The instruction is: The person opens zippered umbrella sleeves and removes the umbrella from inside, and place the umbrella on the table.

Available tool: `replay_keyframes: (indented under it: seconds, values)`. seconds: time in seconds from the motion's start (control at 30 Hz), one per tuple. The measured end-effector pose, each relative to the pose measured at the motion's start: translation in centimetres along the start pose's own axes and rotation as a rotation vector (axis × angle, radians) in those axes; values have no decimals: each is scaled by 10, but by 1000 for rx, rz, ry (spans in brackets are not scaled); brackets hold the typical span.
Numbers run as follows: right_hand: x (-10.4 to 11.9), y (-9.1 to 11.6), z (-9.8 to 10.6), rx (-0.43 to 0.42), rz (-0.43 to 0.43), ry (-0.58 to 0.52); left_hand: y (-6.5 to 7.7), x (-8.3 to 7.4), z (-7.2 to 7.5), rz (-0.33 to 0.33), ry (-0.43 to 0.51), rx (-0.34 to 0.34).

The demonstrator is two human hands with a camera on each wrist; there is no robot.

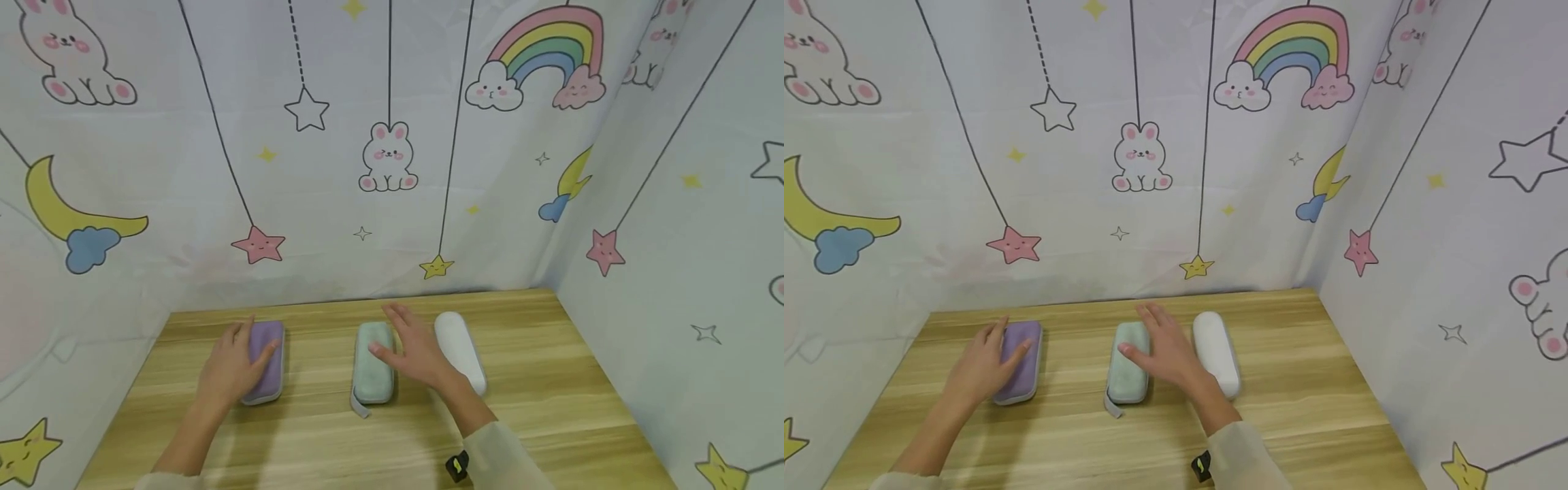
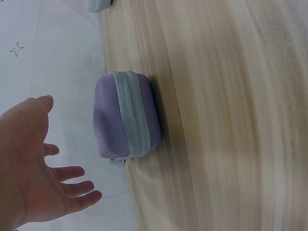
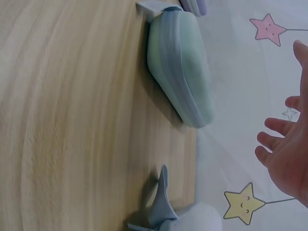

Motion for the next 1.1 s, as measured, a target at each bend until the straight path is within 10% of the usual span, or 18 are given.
replay_keyframes:
  seconds: [1.1]
  values:
    - [73,-24,-84,184,37,-35,-3,25,-14,243,152,160]
Point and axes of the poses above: each hand's wrist, its own y-axis away from the middle knuckle, its own z-axis out of the back of the hand, x = y × z, the point moved 4 cm from there along -y, towards the middle knuckle, and after that the axes turned 3 degrees about z, right-handed, at the moved point
